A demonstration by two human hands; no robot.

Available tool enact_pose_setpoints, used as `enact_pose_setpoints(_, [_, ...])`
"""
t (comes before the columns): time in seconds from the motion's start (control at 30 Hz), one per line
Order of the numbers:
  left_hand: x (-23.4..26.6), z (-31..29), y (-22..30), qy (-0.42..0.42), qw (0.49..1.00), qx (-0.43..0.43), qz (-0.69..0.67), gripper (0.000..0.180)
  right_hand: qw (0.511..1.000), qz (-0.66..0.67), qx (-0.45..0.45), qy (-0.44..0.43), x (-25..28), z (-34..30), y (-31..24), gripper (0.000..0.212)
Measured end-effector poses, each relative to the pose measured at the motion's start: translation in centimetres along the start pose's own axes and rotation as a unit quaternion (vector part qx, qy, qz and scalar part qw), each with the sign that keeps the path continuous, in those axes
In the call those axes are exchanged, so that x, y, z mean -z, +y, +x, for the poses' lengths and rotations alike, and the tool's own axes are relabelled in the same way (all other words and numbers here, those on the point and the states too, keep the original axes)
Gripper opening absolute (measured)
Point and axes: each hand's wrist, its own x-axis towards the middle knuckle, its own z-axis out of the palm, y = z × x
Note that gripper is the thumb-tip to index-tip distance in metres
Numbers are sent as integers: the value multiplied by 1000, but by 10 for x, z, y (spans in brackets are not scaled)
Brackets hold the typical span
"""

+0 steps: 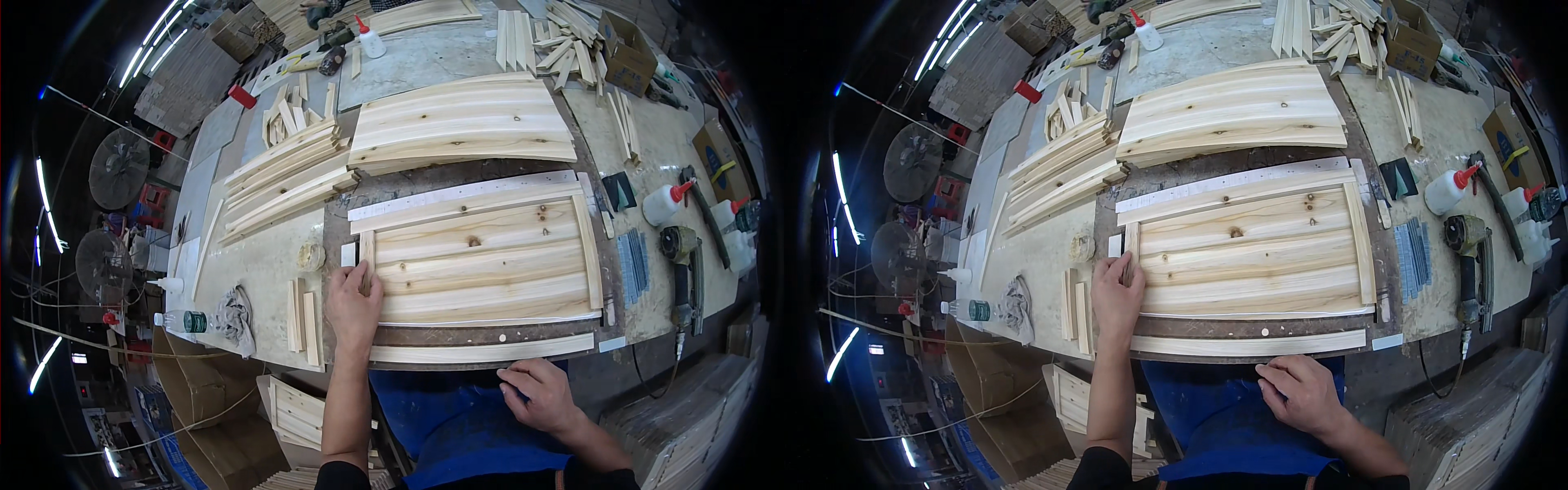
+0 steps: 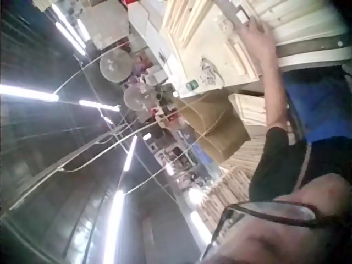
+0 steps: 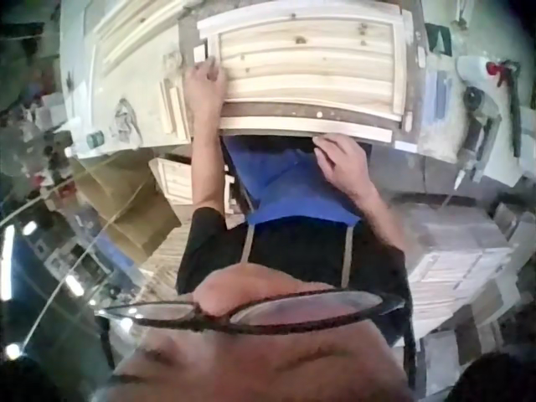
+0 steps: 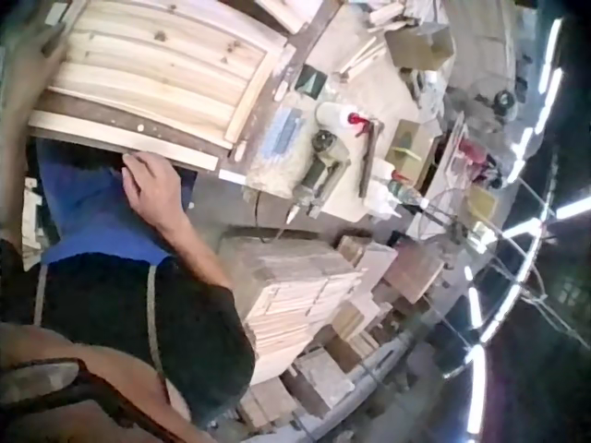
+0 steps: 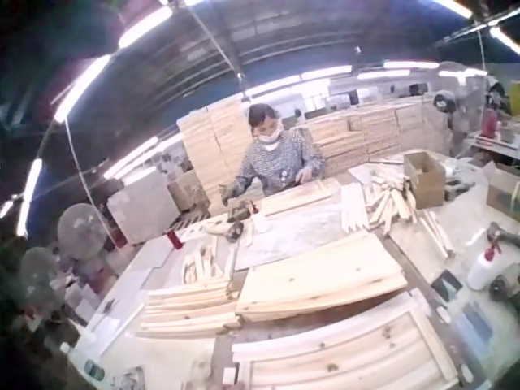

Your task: Assembling wooden crate components by applying glue and using a pneumatic nailer to secure slats together.

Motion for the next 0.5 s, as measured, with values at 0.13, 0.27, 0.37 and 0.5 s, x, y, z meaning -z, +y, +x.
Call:
enact_pose_setpoints(0.13, [-1,0,1,6,1000,-1,5,33,1000,-1,2,3,0,0,-2,26])
enact_pose_setpoints(0.27, [2,-6,3,-4,1000,4,3,35,1000,-3,-3,-6,2,-3,-3,28])
enact_pose_setpoints(0.37, [13,-35,29,38,994,-97,-26,38,999,-24,-22,14,10,-12,3,28])
enact_pose_setpoints(0.5, [27,-108,52,-100,950,-272,-114,41,988,-75,-105,83,32,-36,26,31])
